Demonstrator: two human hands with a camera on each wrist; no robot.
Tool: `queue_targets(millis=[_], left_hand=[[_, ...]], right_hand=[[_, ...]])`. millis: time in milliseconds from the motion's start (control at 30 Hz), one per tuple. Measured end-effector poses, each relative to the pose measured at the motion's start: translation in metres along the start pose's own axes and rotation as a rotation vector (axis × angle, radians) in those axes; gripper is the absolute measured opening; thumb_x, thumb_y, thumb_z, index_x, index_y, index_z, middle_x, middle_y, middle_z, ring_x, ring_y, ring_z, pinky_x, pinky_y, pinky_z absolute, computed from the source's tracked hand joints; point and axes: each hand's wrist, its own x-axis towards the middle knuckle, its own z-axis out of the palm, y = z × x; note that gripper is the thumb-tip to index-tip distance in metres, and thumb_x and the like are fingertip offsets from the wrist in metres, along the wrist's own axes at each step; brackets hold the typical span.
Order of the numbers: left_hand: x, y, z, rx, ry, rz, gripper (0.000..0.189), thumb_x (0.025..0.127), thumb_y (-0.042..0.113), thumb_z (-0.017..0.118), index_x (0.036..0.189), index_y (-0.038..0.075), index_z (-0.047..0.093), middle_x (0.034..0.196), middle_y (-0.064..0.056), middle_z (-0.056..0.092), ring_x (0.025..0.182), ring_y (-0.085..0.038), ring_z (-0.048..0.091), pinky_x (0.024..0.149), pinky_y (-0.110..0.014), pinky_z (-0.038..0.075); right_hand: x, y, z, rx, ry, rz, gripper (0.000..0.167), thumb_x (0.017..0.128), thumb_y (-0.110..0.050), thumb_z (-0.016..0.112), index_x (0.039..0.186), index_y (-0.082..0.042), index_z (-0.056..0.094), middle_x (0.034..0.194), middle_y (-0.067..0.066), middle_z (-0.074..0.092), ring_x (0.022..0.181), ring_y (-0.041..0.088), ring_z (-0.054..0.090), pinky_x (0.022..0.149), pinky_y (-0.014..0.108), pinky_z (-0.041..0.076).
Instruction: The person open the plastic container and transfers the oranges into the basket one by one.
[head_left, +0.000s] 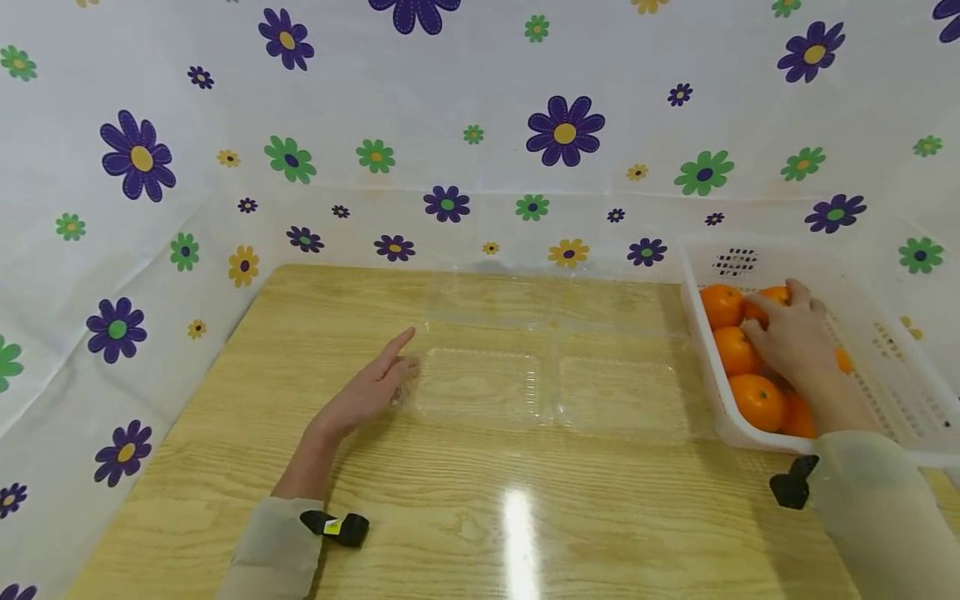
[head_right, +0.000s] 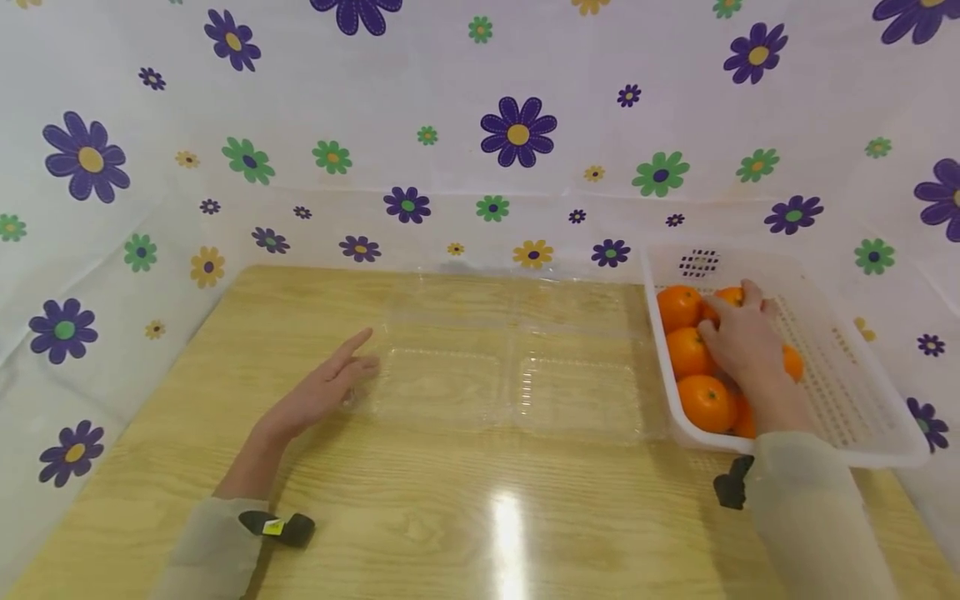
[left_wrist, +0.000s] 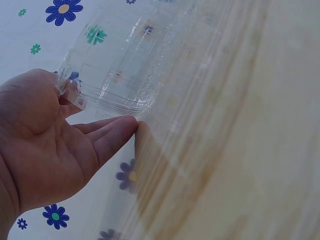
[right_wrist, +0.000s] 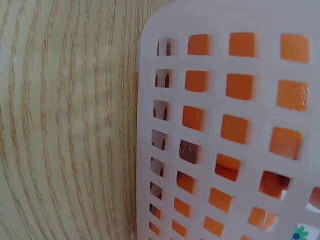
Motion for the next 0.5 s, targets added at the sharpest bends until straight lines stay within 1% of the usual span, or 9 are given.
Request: queue_targets(millis=[67, 167, 267, 367, 500], left_hand=[[0.000, -0.001, 0.000, -0.001, 0.000, 0.000, 0.060, 0.109, 0.037, 0.034, 0.161, 0.027, 0.007, 0.159, -0.022, 0.028, 0.146, -0.039, 0.026, 0.114, -0.060, 0.023], [0.000, -0.001, 0.000, -0.006, 0.000, -0.002, 0.060, 0.109, 0.037, 0.035, 0.161, 0.027, 0.007, 0.158, -0.022, 0.028, 0.145, -0.038, 0.027, 0.114, -0.060, 0.024], [0.000, -0.001, 0.000, -0.004, -0.002, 0.004, 0.059, 0.109, 0.035, 0.033, 0.162, 0.025, 0.007, 0.157, -0.023, 0.030, 0.144, -0.039, 0.030, 0.112, -0.059, 0.027], [0.000, 0.000, 0.001, 0.003, -0.003, 0.012, 0.058, 0.110, 0.034, 0.031, 0.162, 0.024, 0.006, 0.156, -0.023, 0.031, 0.143, -0.039, 0.031, 0.111, -0.059, 0.028], [0.001, 0.002, 0.002, 0.005, -0.007, 0.012, 0.058, 0.110, 0.034, 0.031, 0.162, 0.025, 0.006, 0.156, -0.023, 0.031, 0.144, -0.040, 0.030, 0.112, -0.060, 0.027]], right_hand=[[0.002, 0.001, 0.002, -0.005, -0.009, -0.003, 0.048, 0.100, -0.023, 0.041, 0.143, -0.003, 0.045, 0.153, 0.040, 0.003, 0.127, 0.070, 0.016, 0.096, 0.080, 0.027], [0.003, 0.003, 0.003, 0.039, -0.041, 0.016, 0.050, 0.102, -0.024, 0.037, 0.146, -0.002, 0.043, 0.151, 0.044, 0.005, 0.126, 0.071, 0.019, 0.100, 0.079, 0.024], [0.004, 0.006, 0.002, 0.099, -0.089, 0.053, 0.052, 0.103, -0.026, 0.033, 0.148, 0.000, 0.040, 0.150, 0.045, 0.006, 0.132, 0.066, 0.016, 0.104, 0.076, 0.020], [0.004, 0.008, 0.001, 0.133, -0.117, 0.069, 0.053, 0.103, -0.026, 0.032, 0.147, 0.002, 0.040, 0.148, 0.046, 0.009, 0.139, 0.061, 0.010, 0.109, 0.073, 0.016], [0.003, 0.011, 0.001, 0.157, -0.142, 0.072, 0.053, 0.104, -0.025, 0.032, 0.148, 0.003, 0.039, 0.146, 0.045, 0.018, 0.138, 0.059, 0.012, 0.110, 0.071, 0.016]])
